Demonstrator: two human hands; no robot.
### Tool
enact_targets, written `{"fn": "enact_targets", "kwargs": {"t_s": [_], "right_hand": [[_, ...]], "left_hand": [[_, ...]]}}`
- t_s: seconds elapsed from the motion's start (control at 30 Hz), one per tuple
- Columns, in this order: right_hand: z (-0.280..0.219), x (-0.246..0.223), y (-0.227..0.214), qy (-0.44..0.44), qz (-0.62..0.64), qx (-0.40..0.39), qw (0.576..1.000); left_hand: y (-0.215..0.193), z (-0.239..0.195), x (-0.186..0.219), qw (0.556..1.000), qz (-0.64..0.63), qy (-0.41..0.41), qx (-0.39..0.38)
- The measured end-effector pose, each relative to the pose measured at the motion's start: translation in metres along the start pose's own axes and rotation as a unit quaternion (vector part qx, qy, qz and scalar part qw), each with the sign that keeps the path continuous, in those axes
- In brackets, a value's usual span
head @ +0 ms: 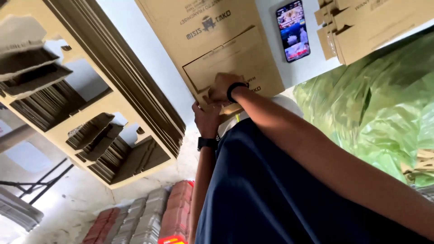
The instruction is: Folding pre-cut cardboard sheets into 3D bouquet holders and inserting plastic liners.
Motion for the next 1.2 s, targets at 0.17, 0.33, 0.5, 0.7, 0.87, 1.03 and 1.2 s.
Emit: {"fn": "enact_targets", "kwargs": {"t_s": [0.17, 0.33, 0.5, 0.7, 0.87, 1.03, 1.2], "right_hand": [[0.008, 0.059, 0.012, -0.137, 0.195, 0.072, 0.969], [-0.024, 0.182, -0.016, -0.031, 0.108, 0.221, 0.969], [-0.008, 0.24, 0.009, 0.13, 0.296, 0.103, 0.941], [-0.016, 0.2, -0.004, 0.067, 0.529, -0.048, 0.845], [0.009, 0.215, 0.017, 0.042, 0.225, 0.083, 0.97], [-0.007, 0.192, 0.01, 0.1, 0.127, 0.128, 0.978], [-0.001, 0.143, 0.003, 0.076, -0.045, 0.133, 0.987]], "left_hand": [[0.017, 0.0, -0.015, 0.981, 0.188, 0.026, 0.028], [0.009, -0.018, 0.005, 0.988, 0.137, 0.055, 0.046], [-0.011, -0.063, 0.045, 0.997, 0.011, 0.077, 0.025], [-0.027, -0.059, 0.052, 0.991, 0.111, 0.073, 0.008], [0.025, -0.069, 0.128, 0.912, 0.165, 0.349, 0.138], [0.1, -0.033, 0.171, 0.952, 0.142, 0.254, 0.096], [0.132, 0.028, 0.156, 0.957, 0.185, 0.189, 0.123]]}}
Point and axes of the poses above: each hand's wrist, its own z-axis towards the middle knuckle, its own y-axis out of the palm, x = y × z, the point moved 5 cm from there along z, towards the middle knuckle
